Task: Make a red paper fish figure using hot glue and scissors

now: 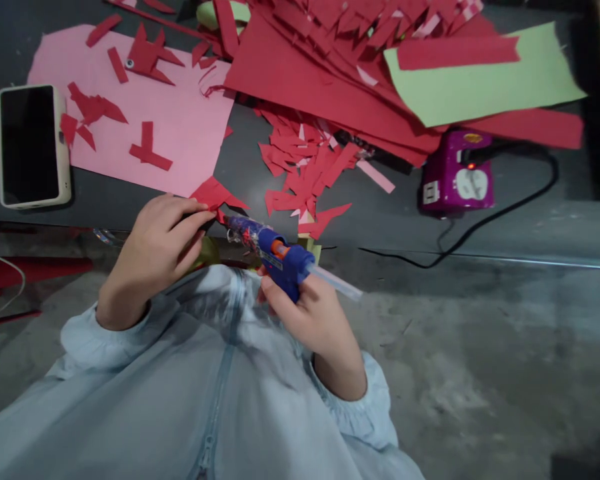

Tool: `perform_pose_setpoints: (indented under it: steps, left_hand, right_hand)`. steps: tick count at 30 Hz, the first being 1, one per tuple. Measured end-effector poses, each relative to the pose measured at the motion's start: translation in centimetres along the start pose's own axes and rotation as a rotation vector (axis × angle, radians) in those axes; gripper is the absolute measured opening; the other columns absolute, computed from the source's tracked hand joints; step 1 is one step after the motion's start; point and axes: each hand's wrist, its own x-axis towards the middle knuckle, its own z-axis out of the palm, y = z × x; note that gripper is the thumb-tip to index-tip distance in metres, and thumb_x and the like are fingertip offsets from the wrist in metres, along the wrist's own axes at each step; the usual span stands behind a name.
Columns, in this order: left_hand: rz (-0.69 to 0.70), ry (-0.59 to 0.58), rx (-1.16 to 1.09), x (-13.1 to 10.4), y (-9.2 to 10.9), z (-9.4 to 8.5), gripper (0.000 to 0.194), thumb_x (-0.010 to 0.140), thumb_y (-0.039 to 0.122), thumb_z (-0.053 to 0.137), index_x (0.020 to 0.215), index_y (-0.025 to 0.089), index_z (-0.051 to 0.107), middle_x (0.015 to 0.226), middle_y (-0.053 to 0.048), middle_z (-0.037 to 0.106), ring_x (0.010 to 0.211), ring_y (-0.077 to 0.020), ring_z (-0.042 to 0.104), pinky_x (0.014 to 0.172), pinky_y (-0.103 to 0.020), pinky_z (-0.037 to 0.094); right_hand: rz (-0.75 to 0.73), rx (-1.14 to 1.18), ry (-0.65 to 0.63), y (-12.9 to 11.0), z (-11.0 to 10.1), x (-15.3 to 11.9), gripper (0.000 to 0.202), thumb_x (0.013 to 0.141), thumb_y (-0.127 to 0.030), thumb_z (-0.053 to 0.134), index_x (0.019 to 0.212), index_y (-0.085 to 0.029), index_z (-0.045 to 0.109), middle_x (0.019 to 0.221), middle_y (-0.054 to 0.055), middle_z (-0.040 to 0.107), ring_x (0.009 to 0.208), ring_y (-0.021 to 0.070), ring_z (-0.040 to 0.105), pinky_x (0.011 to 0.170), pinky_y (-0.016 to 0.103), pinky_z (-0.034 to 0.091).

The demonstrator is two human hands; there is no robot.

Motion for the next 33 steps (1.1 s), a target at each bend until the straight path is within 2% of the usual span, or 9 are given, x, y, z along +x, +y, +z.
perform_pose_setpoints:
  steps: [5, 12, 21, 26, 33]
  left_hand:
    - [0.029, 0.019, -0.001, -0.1, -0.1, 0.1, 0.036, 0.095, 0.016, 0.047, 0.127, 0.011, 0.062, 0.118, -0.016, 0.069, 0.109, -0.029, 0.062, 0.101, -0.05, 0.05]
    - [0.01, 0.04, 0.012, -0.1, 0.0, 0.3, 0.038, 0.095, 0.015, 0.046, 0.13, 0.01, 0.061, 0.12, -0.016, 0.07, 0.112, -0.029, 0.063, 0.103, -0.05, 0.049]
    - [0.015, 0.049, -0.005, -0.1, 0.1, 0.6, 0.041, 0.092, 0.013, 0.047, 0.131, 0.009, 0.06, 0.119, -0.017, 0.069, 0.11, -0.0295, 0.062, 0.1, -0.049, 0.05]
    - [0.014, 0.064, 0.006, 0.0, 0.3, 0.5, 0.04, 0.093, 0.011, 0.045, 0.129, 0.007, 0.061, 0.117, -0.017, 0.07, 0.108, -0.0288, 0.062, 0.099, -0.048, 0.051]
    - [-0.008, 0.048, 0.003, 0.0, 0.2, 0.6, 0.042, 0.092, 0.01, 0.045, 0.13, 0.012, 0.061, 0.117, -0.014, 0.07, 0.109, -0.0277, 0.063, 0.099, -0.047, 0.051]
  right_hand:
    - [-0.015, -0.123, -0.007, 0.1, 0.2, 0.4, 0.025, 0.09, -0.043, 0.061, 0.083, -0.019, 0.064, 0.064, 0.003, 0.068, 0.048, 0.0144, 0.057, 0.043, 0.028, 0.043]
    - [-0.054, -0.253, 0.007, -0.5, 0.1, 0.0, 0.037, 0.092, -0.053, 0.06, 0.074, -0.021, 0.06, 0.06, 0.003, 0.062, 0.052, 0.0154, 0.054, 0.049, 0.03, 0.044]
    - [-0.039, -0.399, -0.026, -1.4, -0.1, 0.1, 0.052, 0.094, -0.06, 0.051, 0.06, -0.022, 0.056, 0.052, 0.003, 0.054, 0.049, 0.0156, 0.049, 0.047, 0.03, 0.039]
    - [-0.059, -0.429, -0.049, -1.5, -0.3, 0.1, 0.05, 0.095, -0.058, 0.051, 0.059, -0.022, 0.057, 0.051, 0.003, 0.055, 0.049, 0.0154, 0.05, 0.048, 0.029, 0.04]
    - [-0.083, -0.427, -0.025, -1.4, -0.4, 0.0, 0.051, 0.094, -0.06, 0.052, 0.059, -0.022, 0.056, 0.05, 0.001, 0.051, 0.047, 0.0144, 0.047, 0.047, 0.029, 0.039]
